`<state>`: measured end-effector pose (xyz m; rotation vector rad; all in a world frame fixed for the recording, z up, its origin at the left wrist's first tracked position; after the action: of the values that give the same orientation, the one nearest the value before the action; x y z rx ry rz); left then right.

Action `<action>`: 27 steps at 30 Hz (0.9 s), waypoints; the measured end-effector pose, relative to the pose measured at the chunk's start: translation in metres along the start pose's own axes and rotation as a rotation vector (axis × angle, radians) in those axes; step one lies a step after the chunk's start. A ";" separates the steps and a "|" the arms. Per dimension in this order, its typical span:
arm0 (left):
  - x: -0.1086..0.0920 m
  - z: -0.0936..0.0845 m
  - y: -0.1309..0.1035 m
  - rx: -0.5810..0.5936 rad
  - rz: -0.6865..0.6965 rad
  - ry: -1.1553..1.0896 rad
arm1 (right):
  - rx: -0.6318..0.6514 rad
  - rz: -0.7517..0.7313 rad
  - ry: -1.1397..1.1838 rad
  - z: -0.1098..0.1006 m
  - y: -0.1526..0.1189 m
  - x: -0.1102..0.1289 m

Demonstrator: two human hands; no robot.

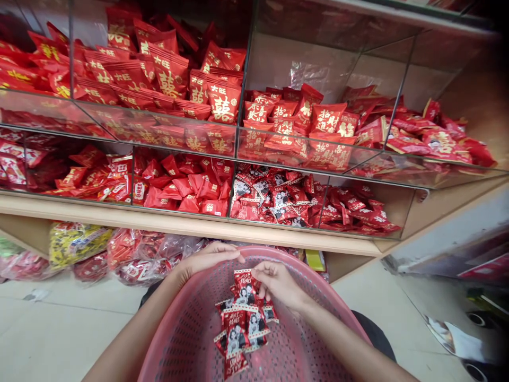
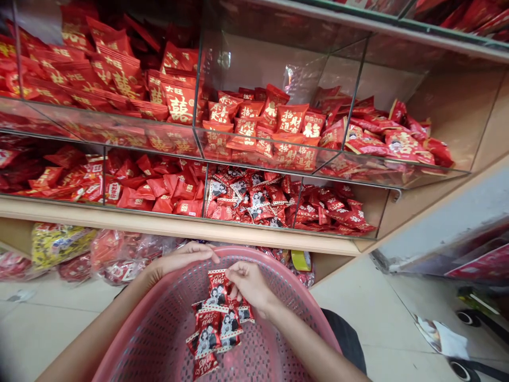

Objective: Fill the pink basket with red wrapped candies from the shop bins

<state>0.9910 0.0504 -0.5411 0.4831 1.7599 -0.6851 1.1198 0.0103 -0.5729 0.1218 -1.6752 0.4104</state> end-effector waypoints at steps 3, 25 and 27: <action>0.004 0.001 0.000 0.002 -0.039 -0.077 | 0.069 0.039 -0.032 0.019 0.008 -0.010; 0.009 0.000 0.000 -0.015 -0.056 -0.135 | 0.121 -0.138 -0.510 0.040 0.029 -0.021; 0.008 -0.001 0.001 -0.016 -0.043 -0.144 | 0.076 -0.189 -0.560 0.039 0.026 -0.013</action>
<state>0.9886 0.0511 -0.5485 0.3761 1.6436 -0.7179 1.0769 0.0191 -0.5941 0.4836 -2.1736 0.3118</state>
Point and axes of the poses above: each hand's wrist, its own y-axis towards the middle knuckle, its own z-axis out of the palm, x = y × z, the point moved 8 cm from there along y, towards the middle knuckle, and after that the axes turned 7 degrees about -z, right-handed, at the moved point
